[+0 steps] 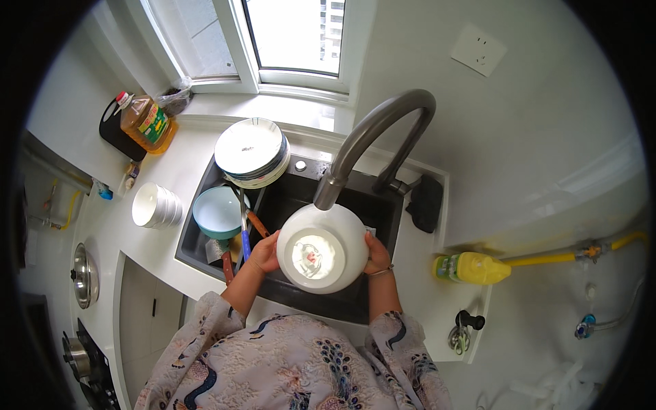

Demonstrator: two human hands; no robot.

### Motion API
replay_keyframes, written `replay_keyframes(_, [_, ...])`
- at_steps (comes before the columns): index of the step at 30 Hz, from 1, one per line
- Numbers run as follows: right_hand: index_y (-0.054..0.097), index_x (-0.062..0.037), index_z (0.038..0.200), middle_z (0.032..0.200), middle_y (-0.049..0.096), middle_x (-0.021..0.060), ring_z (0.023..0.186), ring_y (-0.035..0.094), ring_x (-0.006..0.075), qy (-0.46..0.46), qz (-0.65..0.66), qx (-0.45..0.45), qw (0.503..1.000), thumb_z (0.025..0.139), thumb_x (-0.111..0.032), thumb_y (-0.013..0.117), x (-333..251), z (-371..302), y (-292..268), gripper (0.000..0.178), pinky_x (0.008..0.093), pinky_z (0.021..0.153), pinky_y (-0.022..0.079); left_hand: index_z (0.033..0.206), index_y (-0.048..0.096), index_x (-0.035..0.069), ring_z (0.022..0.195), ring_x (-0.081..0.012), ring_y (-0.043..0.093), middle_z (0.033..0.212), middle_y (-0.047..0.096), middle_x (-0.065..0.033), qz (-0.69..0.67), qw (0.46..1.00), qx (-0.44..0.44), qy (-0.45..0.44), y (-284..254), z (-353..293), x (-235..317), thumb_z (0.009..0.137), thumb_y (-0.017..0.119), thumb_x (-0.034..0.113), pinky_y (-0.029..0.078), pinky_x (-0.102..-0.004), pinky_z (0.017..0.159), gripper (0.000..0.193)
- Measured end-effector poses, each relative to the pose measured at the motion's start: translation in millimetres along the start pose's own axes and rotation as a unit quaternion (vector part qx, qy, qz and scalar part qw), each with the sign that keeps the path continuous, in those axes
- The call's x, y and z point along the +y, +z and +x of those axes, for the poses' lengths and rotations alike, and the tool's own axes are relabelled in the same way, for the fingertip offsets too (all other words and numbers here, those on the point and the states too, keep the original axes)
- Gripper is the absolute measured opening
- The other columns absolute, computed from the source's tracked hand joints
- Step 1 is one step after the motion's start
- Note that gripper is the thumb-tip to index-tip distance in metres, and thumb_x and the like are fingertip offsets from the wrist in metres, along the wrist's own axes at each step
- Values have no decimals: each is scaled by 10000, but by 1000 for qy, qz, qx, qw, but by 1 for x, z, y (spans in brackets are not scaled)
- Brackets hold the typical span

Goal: The person washes a pair of tongs and a white bowl in the kitchen sink using a cloth and running water. After rinsing the items, the person places the bowl into a pull-out drawer beneath the counter.

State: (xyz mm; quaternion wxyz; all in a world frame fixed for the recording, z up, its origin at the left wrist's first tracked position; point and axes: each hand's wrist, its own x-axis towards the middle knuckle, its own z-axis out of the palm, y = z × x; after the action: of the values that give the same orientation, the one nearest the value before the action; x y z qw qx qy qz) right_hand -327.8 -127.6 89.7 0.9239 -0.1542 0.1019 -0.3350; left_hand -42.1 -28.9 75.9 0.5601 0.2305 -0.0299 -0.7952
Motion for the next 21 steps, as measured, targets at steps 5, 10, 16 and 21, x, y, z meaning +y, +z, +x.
replay_keyframes(5, [534, -24, 1183, 1134, 604, 114, 1006, 596, 222, 17, 35, 76, 996, 911, -384, 513, 22, 21, -35, 452, 353, 865, 493, 1241, 473, 25, 1072, -237, 566, 1153, 592, -115, -27, 997, -54, 43, 65, -31, 1, 871, 586, 224, 433, -398, 942, 436])
replay_keyframes(10, [541, -44, 1179, 1069, 617, 62, 930, 604, 163, 10, -113, 162, 980, 928, -320, 510, 5, 60, -18, 375, 290, 810, 494, 1197, 511, 20, 956, -166, 605, 1073, 621, -72, 138, 988, -13, 75, 79, -30, -4, 866, 605, 176, 475, -320, 856, 378])
replay_keyframes(16, [570, -97, 1151, 1033, 614, 61, 900, 585, 134, -161, -730, 60, 661, 821, -218, 652, -1, 68, 99, 361, 258, 786, 468, 1133, 548, 25, 853, -106, 597, 985, 629, -38, 312, 947, 20, 75, 99, -12, -11, 869, 607, 190, 480, -278, 778, 317])
replay_keyframes(21, [606, -129, 1102, 1046, 616, 133, 935, 602, 224, -221, -779, 72, 582, 763, -250, 679, 10, 82, 104, 368, 327, 802, 474, 1103, 567, 30, 835, -102, 590, 963, 627, -28, 334, 937, 28, 96, 104, -9, -15, 871, 607, 193, 472, -269, 769, 287])
